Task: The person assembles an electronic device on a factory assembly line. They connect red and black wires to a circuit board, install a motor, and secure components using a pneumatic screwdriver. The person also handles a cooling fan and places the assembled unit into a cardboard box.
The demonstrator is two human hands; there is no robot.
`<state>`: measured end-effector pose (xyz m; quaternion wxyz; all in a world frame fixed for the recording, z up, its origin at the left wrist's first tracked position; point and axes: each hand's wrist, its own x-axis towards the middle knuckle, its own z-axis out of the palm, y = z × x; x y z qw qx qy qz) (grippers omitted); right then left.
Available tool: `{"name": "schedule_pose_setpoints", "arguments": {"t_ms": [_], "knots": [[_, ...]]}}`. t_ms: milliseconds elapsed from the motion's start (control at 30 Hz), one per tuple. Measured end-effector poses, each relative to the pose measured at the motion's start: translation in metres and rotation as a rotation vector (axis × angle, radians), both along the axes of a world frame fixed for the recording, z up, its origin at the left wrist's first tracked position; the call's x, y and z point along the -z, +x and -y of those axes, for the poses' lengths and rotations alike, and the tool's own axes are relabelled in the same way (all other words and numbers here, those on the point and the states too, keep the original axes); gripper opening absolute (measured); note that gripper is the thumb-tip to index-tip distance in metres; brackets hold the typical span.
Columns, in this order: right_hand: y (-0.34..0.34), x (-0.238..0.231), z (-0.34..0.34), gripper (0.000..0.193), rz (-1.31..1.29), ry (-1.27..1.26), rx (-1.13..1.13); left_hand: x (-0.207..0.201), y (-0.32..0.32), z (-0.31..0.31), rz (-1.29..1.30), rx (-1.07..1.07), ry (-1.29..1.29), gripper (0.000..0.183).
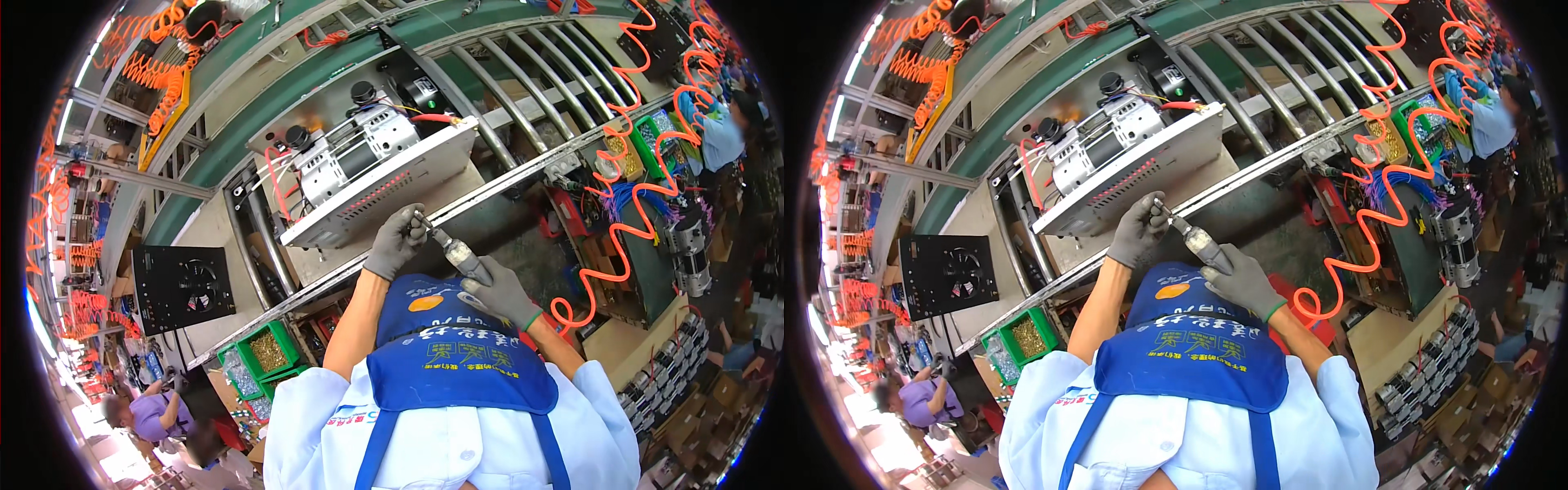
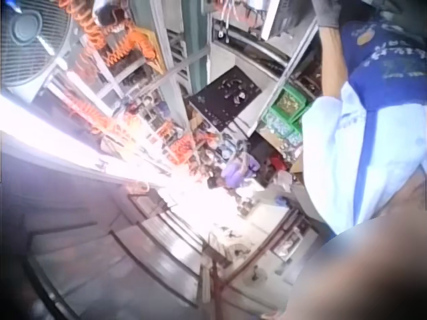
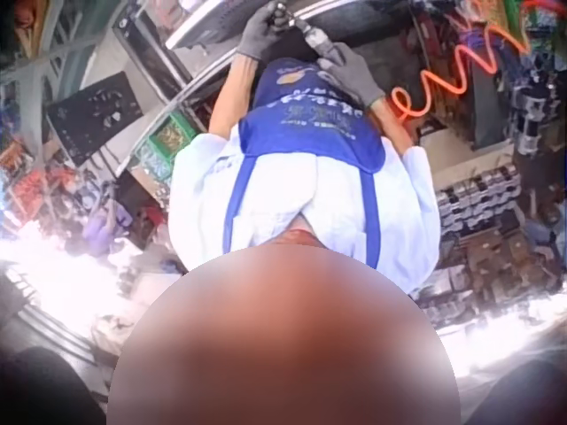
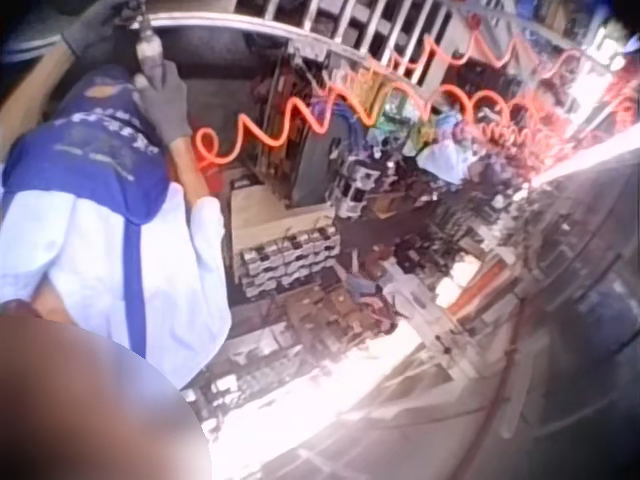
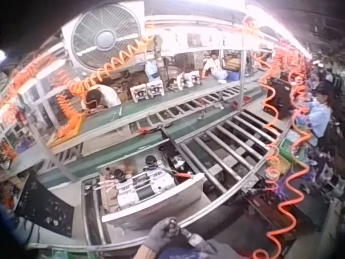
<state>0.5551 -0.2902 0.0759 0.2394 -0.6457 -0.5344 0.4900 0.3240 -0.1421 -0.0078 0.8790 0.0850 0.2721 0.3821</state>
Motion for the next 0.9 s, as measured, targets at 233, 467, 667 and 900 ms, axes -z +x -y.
{"name": "schedule_pose_setpoints", "arguments": {"t_ms": [233, 467, 667, 900], "knots": [[0.043, 0.005, -0.012, 0.041, -0.300, -0.356, -0.001, 0.011, 0.034, -0.006, 0.282, 0.175, -0.052, 0.028], [0.021, 0.018, -0.045, 0.038, -0.256, -0.282, 0.181, 0.025, 0.063, -0.040, 0.115, 0.000, -0.164, 0.034], [0.000, 0.038, -0.085, 0.043, -0.054, -0.150, 0.198, 0.027, 0.058, -0.085, 0.031, -0.024, -0.157, 0.034], [-0.013, 0.037, -0.100, 0.046, -0.037, -0.227, 0.257, 0.053, 0.053, -0.103, 0.049, -0.009, -0.225, 0.030]]}}
